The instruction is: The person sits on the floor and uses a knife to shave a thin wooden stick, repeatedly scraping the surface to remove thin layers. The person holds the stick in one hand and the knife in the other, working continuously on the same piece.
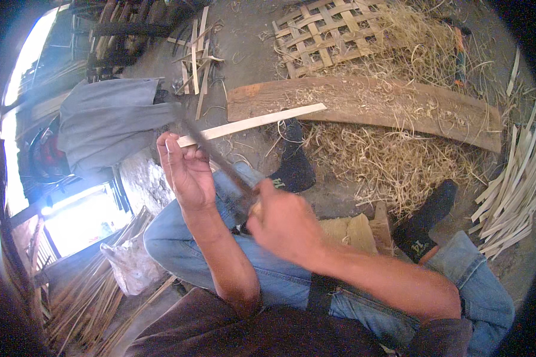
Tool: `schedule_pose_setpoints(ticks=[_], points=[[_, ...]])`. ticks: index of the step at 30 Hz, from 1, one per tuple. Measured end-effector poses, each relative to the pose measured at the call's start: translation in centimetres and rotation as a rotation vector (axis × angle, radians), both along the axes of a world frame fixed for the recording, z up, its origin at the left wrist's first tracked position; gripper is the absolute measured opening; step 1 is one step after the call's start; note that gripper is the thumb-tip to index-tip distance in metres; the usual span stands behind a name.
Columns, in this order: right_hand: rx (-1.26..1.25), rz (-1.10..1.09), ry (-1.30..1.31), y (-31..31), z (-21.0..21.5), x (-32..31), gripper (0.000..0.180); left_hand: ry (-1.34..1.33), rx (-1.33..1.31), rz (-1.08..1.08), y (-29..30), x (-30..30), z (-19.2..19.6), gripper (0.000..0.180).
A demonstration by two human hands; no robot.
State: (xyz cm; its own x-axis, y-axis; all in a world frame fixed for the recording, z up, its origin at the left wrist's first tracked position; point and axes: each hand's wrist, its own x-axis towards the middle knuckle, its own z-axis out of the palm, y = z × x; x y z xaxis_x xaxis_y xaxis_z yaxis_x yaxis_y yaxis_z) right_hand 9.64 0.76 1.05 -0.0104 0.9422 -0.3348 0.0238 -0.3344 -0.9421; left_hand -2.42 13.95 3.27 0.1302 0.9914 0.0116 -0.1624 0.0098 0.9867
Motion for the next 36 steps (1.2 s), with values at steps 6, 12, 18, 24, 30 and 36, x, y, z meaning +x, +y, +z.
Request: schedule_pose_setpoints(ticks=[6,12,18,24,30,36], points=[[0.050,-0.004,0.006,-0.4,-1.6,0.7,0.036,-0.065,-0.028,0.049,-0.4,0.5,-0.4,0.017],[0.044,-0.008,0.006,0.3,-2.2,1.3,0.034,-0.092,-0.013,0.126,-0.3,1.3,-0.6,0.018],[0.075,-0.023,-0.070,0.3,-4.9,1.8,0.035,-0.100,-0.011,0.157,0.0,1.6,-0.7,0.018],[-0.144,0.010,-0.064,0.7,-6.4,2.5,0.034,-0.086,-0.009,0.200,0.1,2.5,-0.2,0.018],[-0.086,-0.002,-0.200,1.0,-10.5,3.3,0.034,-0.085,-0.029,0.210,0.4,2.1,-0.5,0.015],[-0.117,0.038,-0.231,1.0,-12.8,4.4,0.033,-0.099,-0.028,0.215,0.4,1.8,-0.6,0.012]])
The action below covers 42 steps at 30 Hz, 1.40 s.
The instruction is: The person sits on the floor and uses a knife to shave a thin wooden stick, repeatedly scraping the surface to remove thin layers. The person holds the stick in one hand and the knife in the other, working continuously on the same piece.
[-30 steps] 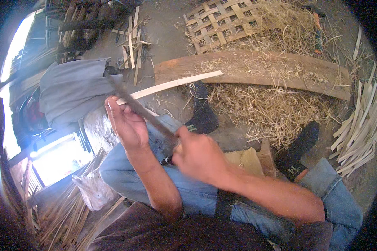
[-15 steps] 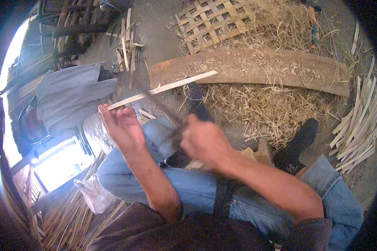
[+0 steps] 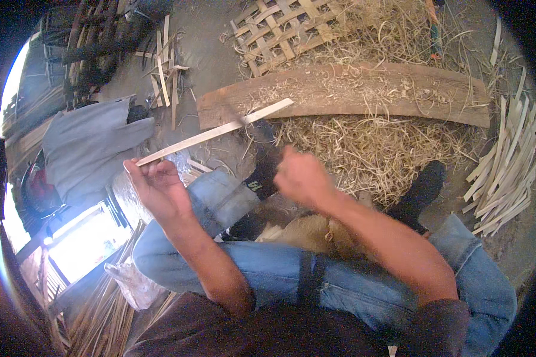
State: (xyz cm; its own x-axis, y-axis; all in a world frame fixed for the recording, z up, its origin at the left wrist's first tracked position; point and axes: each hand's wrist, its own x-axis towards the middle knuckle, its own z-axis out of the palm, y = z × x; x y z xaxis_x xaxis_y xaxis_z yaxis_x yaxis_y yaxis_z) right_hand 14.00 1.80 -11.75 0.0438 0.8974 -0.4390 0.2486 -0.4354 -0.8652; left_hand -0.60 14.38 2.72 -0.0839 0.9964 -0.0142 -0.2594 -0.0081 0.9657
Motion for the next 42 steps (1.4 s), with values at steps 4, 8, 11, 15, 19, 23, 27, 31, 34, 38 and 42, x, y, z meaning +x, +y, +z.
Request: schedule_pose_setpoints(ticks=[4,8,11,15,19,23,27,31,34,38,42], points=[[0.035,-0.040,-0.054,-0.5,-1.3,0.2,0.033,0.006,-0.001,-0.034,-0.3,-0.6,0.0,0.013],[-0.095,-0.013,-0.133,-0.2,-4.3,1.8,0.035,0.002,0.021,-0.048,0.1,-0.2,0.0,0.014],[-0.072,-0.089,-0.119,-0.7,-5.3,0.7,0.036,-0.040,0.003,-0.039,0.0,-0.3,0.0,0.014],[-0.147,-0.098,-0.175,-0.4,-7.2,1.3,0.038,-0.032,0.006,-0.024,0.0,0.1,-0.1,0.015],[-0.070,-0.091,-0.221,-2.2,-6.1,1.3,0.037,-0.051,0.007,-0.009,0.1,-0.1,-0.2,0.014],[-0.086,-0.125,-0.241,-2.6,-7.6,2.9,0.036,-0.014,0.011,0.019,0.0,0.3,0.4,0.014],[-0.046,-0.114,-0.294,-4.5,-7.5,2.2,0.033,-0.001,-0.009,0.032,0.4,-0.3,-0.2,0.015],[-0.058,-0.159,-0.284,-3.9,-7.2,2.1,0.030,0.106,0.004,0.088,0.1,-0.2,0.1,0.020],[-0.093,-0.164,-0.300,-3.0,-6.1,2.2,0.033,0.343,0.092,0.169,0.4,-0.1,-0.2,0.026],[-0.038,-0.170,-0.226,-1.5,-2.4,-0.2,0.035,0.716,0.314,0.213,0.0,-0.3,-0.7,0.038],[0.012,-0.159,0.013,0.9,5.1,-3.3,0.037,0.856,0.389,0.224,0.1,-0.4,-0.4,0.041]])
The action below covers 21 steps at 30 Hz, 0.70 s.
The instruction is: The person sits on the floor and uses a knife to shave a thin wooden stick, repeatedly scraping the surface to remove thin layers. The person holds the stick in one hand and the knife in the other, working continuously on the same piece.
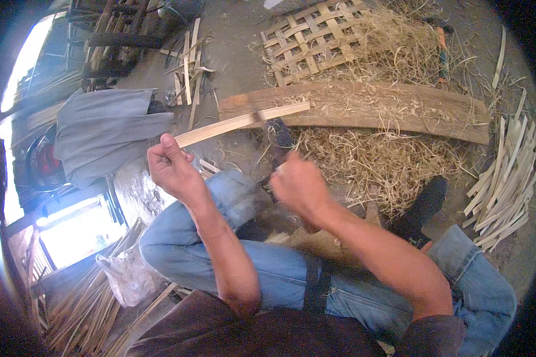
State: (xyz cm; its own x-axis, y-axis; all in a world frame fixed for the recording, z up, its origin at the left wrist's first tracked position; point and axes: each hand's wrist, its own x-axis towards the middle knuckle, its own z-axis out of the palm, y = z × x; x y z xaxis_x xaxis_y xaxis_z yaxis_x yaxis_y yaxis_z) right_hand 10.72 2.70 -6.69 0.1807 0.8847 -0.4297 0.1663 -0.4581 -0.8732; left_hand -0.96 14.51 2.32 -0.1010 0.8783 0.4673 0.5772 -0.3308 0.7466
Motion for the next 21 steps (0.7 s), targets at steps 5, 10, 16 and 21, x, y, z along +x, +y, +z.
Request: schedule_pose_setpoints(ticks=[5,10,16,21], points=[[0.226,0.101,0.159,0.0,7.2,-1.0,0.035,-0.010,0.010,-0.012,0.0,-0.1,-0.1,0.041],[0.230,0.082,0.090,0.4,4.0,-0.2,0.031,0.080,0.073,-0.029,0.3,-0.2,-0.5,0.040],[0.189,0.167,-0.013,0.2,1.5,2.0,0.034,-0.013,0.058,-0.058,0.2,0.2,-0.5,0.040],[0.107,0.186,-0.031,-0.2,1.2,2.1,0.037,0.018,0.077,-0.010,0.3,-0.1,-1.0,0.039]])
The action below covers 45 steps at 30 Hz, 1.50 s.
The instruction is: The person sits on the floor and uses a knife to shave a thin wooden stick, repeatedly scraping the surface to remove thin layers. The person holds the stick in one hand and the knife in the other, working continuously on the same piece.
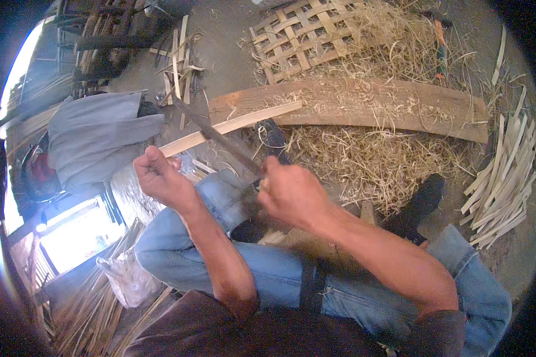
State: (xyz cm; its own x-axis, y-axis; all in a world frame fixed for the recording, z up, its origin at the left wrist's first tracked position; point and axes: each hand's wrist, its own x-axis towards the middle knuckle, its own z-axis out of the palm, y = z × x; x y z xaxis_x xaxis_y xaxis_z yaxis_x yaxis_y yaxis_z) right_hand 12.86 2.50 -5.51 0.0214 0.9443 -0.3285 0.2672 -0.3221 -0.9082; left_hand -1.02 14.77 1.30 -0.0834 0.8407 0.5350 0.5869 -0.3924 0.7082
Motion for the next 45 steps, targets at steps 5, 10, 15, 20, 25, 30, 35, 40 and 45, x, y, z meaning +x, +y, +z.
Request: schedule_pose_setpoints(ticks=[5,10,15,20,25,30,35,40,45], points=[[-0.116,-0.026,-0.001,0.4,-3.6,2.5,0.035,-0.018,0.017,0.012,0.4,0.8,0.3,0.038],[-0.182,-0.006,-0.144,0.2,-7.5,3.8,0.037,-0.053,0.022,0.027,0.8,0.6,0.1,0.037],[-0.110,-0.070,-0.114,-0.7,-9.2,4.8,0.038,-0.056,0.015,0.037,0.7,0.5,-0.2,0.037],[-0.224,-0.093,-0.234,-0.9,-13.1,6.3,0.035,-0.091,0.007,0.013,1.5,0.6,0.1,0.037],[-0.244,-0.105,-0.269,-2.5,-12.8,4.9,0.031,-0.115,-0.033,0.034,1.4,-0.2,0.0,0.035],[-0.296,-0.104,-0.325,-3.6,-13.0,4.8,0.032,-0.016,-0.040,0.093,1.9,-2.2,0.5,0.033],[-0.205,-0.157,-0.338,-3.7,-11.6,2.3,0.034,0.026,-0.031,0.082,1.0,-1.1,-0.6,0.035],[-0.164,-0.169,-0.217,-4.6,-8.6,0.6,0.036,-0.030,0.069,0.132,0.3,-0.6,0.4,0.038],[-0.192,-0.176,-0.286,-4.7,-10.1,0.8,0.038,-0.037,0.034,0.093,0.5,-0.8,-0.2,0.037]])
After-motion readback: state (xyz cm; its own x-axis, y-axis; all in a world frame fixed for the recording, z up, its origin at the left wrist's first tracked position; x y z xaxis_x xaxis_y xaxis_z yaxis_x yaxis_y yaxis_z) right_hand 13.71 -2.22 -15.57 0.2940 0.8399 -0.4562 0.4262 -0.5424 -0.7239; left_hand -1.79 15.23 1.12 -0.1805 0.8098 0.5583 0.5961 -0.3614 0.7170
